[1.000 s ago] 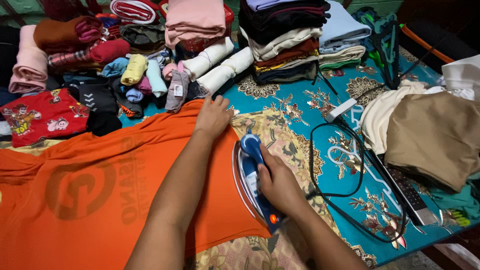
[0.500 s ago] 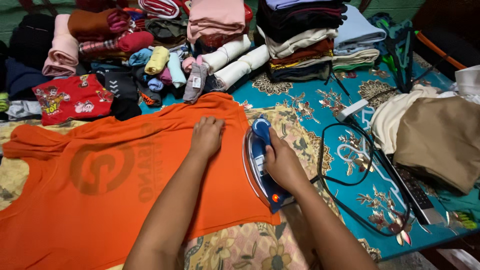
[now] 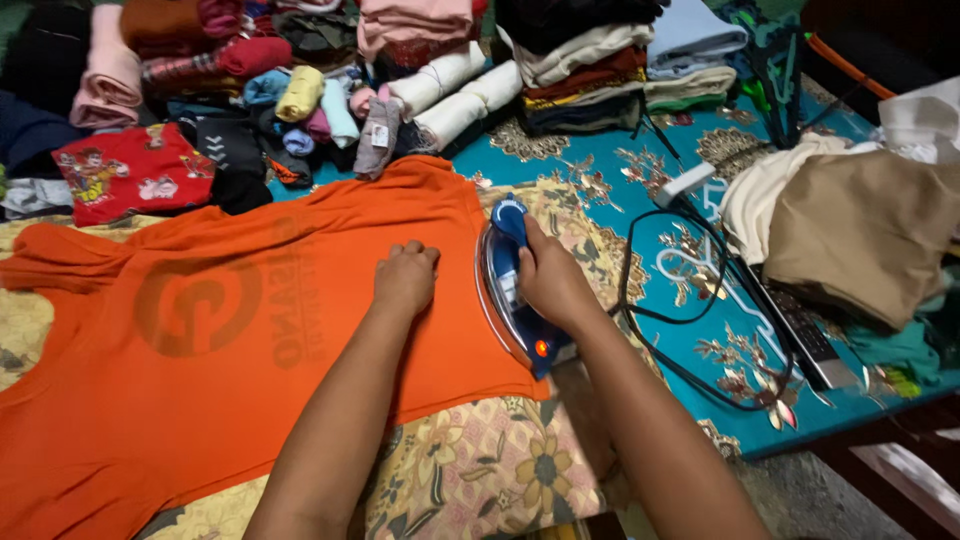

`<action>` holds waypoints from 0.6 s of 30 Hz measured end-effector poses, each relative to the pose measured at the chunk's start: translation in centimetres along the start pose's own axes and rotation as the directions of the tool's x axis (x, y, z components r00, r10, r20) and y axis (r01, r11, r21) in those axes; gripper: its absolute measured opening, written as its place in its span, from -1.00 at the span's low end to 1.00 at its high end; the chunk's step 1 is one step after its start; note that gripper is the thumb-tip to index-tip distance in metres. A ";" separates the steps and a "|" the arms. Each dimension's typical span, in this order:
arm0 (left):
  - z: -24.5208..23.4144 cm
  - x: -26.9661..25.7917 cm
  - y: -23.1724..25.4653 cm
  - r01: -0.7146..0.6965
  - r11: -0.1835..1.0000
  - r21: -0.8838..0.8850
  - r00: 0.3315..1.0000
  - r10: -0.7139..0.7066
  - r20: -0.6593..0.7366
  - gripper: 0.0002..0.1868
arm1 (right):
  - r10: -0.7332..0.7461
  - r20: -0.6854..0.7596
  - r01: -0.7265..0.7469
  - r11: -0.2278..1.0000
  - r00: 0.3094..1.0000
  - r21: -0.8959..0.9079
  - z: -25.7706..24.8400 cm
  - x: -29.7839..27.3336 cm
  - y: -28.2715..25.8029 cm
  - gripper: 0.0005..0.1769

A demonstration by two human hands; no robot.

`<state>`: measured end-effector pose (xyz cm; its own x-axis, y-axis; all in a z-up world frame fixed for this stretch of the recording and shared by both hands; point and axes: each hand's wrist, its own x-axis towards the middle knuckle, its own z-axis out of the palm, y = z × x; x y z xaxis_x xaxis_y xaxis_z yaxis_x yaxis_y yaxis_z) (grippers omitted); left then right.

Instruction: The person plugs in an iron and irons an orange t-shirt on a table. They smooth the shirt, move the iron across its surface, and adjust the fabric during the process.

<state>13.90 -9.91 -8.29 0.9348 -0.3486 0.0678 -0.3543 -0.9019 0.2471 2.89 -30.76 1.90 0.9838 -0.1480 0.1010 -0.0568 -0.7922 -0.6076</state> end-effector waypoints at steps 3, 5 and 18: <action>0.3 0.3 -0.2 -0.028 0.999 0.028 0.999 0.028 -0.018 -0.71 | -0.060 -0.018 0.060 0.998 0.998 -0.004 -1.2 -3.8 0.9 -0.35; 0.4 0.5 -0.6 -0.046 0.999 0.026 0.999 0.046 -0.017 -0.74 | -0.080 -0.029 0.080 0.997 0.996 -0.003 -1.5 -5.3 1.3 -0.35; 1.5 -0.1 -0.8 -0.033 0.999 0.004 0.993 0.034 -0.112 -0.75 | -0.032 -0.052 0.031 0.999 0.998 -0.033 0.0 -1.7 -0.7 -0.35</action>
<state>14.02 -9.54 -9.94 0.9193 -0.3480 0.1841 -0.3854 -0.8909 0.2404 1.26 -29.90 2.17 0.9749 -0.1530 0.1617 -0.0322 -0.8155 -0.5778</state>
